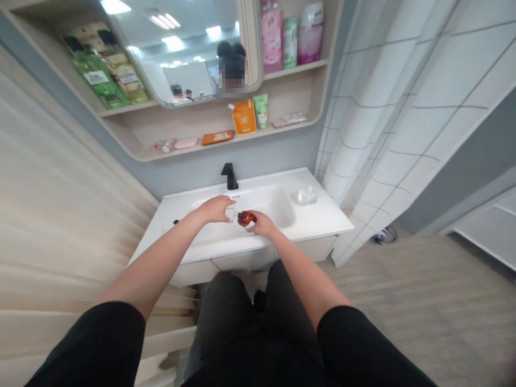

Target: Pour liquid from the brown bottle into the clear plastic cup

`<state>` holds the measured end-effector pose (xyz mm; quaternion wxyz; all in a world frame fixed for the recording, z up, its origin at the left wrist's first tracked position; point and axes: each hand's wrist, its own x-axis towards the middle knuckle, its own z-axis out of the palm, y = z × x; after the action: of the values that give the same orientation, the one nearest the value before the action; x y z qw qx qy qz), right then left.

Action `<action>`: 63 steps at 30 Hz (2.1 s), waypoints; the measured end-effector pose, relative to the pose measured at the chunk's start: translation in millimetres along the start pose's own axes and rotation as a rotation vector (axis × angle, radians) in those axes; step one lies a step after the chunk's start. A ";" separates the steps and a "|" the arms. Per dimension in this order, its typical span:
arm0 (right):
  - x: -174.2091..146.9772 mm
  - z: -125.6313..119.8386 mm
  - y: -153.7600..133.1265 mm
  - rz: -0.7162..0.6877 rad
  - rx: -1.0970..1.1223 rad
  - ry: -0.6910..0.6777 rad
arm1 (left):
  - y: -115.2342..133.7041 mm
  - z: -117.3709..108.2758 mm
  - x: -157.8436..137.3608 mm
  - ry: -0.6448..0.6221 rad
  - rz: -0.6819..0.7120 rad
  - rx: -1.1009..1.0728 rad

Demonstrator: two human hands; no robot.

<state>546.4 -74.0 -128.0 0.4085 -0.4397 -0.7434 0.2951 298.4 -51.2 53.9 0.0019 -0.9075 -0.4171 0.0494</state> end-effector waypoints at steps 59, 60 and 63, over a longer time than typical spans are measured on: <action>-2.9 -2.3 -8.9 0.025 0.051 0.087 | 36.3 -44.9 18.6 -0.068 0.114 0.202; -2.9 -2.2 -8.7 0.023 0.049 0.090 | 37.7 -46.4 18.9 -0.069 0.114 0.207; -3.0 -1.9 -8.3 0.019 0.031 0.099 | 42.6 -51.6 20.4 -0.074 0.126 0.250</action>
<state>545.4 -80.2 -121.5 0.4488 -0.4542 -0.7136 0.2883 348.5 -61.5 101.5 0.0964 -0.9221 -0.3498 0.1341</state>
